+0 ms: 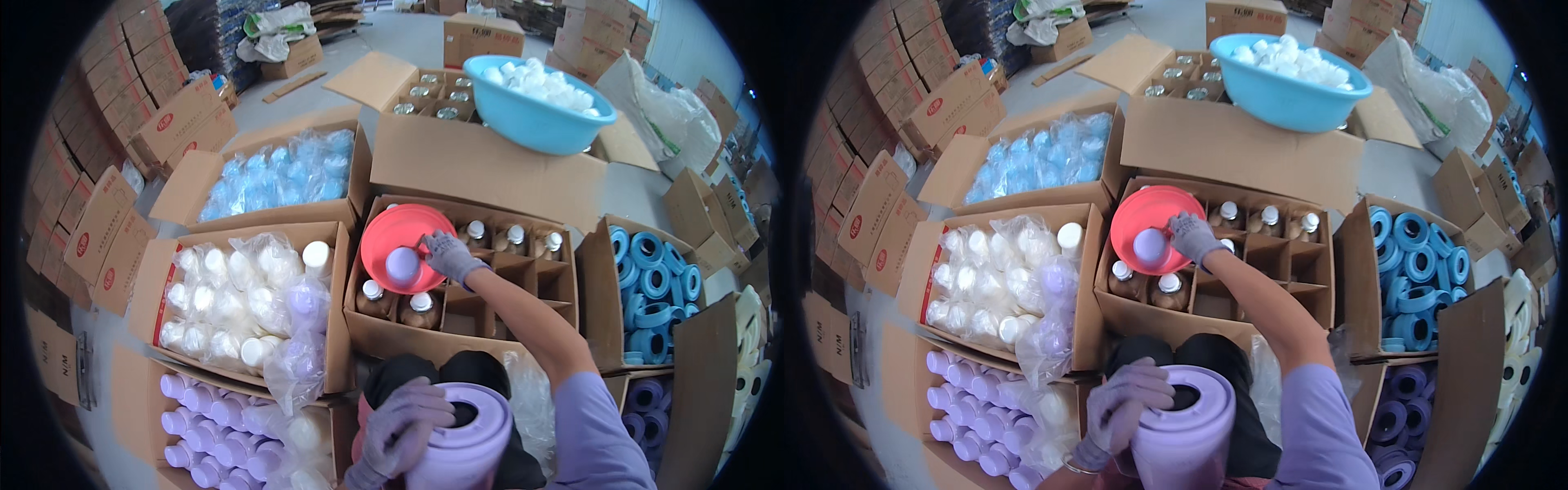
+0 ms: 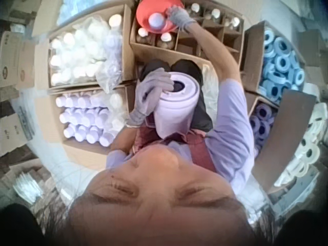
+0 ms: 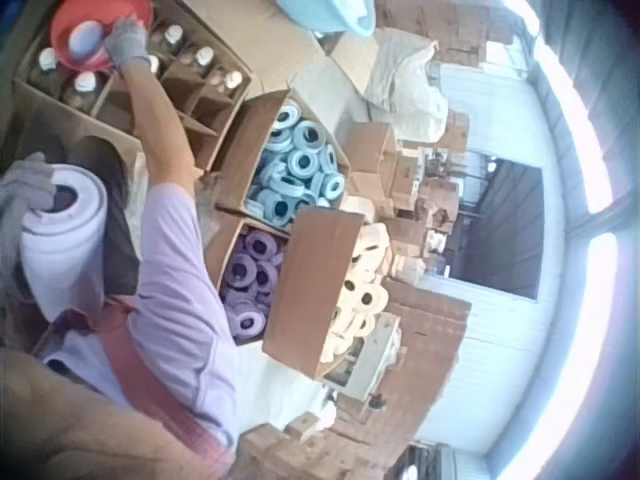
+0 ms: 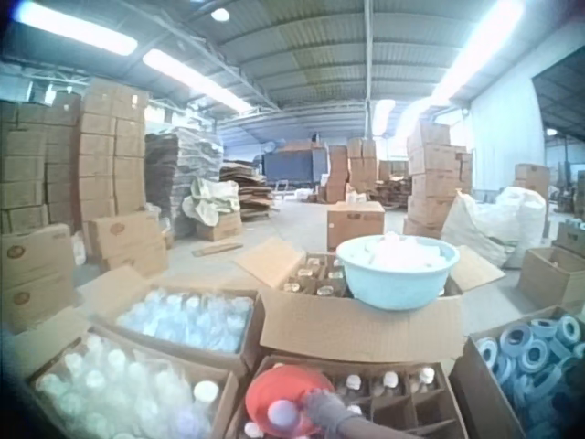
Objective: The person assembles thermos bottles by inserting stainless steel inner bottles into colored outer shells, screwing on lids, and wrapping each unit in plastic. The person handles purple and white outer shells, metal inner bottles, and plastic wrap, working among open boxes of parts.
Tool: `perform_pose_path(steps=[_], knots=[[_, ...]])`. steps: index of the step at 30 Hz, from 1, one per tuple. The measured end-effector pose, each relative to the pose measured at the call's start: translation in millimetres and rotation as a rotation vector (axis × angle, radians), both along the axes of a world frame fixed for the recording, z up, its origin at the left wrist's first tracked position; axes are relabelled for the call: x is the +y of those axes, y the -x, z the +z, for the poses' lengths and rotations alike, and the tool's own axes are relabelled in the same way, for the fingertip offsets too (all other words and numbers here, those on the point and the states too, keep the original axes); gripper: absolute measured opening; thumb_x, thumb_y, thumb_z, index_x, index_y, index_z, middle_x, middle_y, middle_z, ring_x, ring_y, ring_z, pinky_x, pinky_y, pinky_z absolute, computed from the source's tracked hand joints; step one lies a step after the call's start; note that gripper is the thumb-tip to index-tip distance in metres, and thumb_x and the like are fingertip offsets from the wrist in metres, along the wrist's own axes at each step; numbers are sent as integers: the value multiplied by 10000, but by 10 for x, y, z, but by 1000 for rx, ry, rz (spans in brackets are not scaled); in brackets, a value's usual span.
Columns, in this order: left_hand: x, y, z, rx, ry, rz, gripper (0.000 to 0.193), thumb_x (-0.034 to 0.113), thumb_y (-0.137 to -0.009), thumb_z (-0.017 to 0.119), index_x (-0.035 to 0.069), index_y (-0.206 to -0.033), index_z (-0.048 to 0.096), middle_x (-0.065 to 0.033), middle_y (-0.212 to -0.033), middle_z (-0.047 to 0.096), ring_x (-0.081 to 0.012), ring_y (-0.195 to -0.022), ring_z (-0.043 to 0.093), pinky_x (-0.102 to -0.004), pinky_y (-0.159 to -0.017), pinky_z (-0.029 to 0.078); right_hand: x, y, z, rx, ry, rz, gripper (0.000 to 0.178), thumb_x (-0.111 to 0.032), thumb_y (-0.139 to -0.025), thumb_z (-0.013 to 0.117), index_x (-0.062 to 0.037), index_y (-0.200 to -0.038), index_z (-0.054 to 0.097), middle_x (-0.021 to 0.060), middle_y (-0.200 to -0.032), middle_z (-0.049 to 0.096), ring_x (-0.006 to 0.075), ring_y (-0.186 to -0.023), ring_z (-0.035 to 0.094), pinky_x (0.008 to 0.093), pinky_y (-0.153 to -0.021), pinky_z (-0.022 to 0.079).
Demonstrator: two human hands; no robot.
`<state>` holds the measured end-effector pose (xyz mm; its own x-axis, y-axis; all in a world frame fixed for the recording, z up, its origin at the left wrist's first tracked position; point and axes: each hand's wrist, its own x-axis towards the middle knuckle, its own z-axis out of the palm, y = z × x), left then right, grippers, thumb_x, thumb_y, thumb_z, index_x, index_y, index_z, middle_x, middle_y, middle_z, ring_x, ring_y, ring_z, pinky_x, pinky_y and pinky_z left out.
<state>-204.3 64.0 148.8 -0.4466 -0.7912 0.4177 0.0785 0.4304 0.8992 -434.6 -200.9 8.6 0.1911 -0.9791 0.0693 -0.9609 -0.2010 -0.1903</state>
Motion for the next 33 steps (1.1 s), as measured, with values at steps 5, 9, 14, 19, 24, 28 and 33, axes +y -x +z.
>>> perform_pose_path(steps=[5,9,14,19,24,28,33], knots=[[-175,110,-35,53,-116,-46,290,162,-906,501,12,-890,748,-143,-976,732,-309,-1057,662,-507,-1076,403,-116,-138,-446,299,-106,-47,329,-208,-918,567,-101,-1229,550,148,-1189,606,285,-1065,656,486,-793,558],[-214,50,-168,136,-235,-100,291,106,-902,476,-14,-992,725,-170,-1065,711,-318,-1114,635,-480,-1111,357,423,219,-357,203,-109,-90,358,-149,-870,586,-62,-1207,502,153,-1052,643,306,-882,708,439,-674,586],[-128,73,-118,154,-274,-96,304,125,-957,456,-20,-980,723,-178,-1116,694,-295,-1156,610,-452,-1102,370,1520,1160,-377,220,-118,-238,414,-174,-877,575,-58,-1261,473,192,-1031,647,357,-838,694,455,-672,573],[28,126,149,97,-637,-159,394,192,-976,472,-70,-1243,595,-212,-1362,556,-268,-1296,507,-341,-1104,357,2281,1914,128,-656,-316,-695,389,-185,-840,581,-28,-1188,506,127,-927,624,238,-735,688,361,-674,568],[170,243,206,94,-675,-344,508,307,-953,477,-51,-1304,558,-185,-1394,518,-222,-1275,510,-352,-1088,382,2904,1359,1500,-1677,-288,-408,158,-141,-879,546,-49,-1008,546,20,-737,539,140,-598,571,289,-568,501],[452,403,387,208,-651,-491,449,287,-951,503,-54,-1224,603,-177,-1397,498,-203,-1251,521,-340,-1073,385,3448,700,2638,-1143,-570,-226,254,-259,-950,625,-41,-1062,559,-33,-741,546,66,-539,543,222,-469,423],[852,613,649,-72,-372,-194,256,109,-886,609,-25,-1104,618,-200,-1279,538,-282,-1181,555,-380,-1021,418,3815,511,2811,-434,-484,142,363,-327,-978,611,0,-1110,530,77,-724,582,154,-525,607,307,-495,490]])
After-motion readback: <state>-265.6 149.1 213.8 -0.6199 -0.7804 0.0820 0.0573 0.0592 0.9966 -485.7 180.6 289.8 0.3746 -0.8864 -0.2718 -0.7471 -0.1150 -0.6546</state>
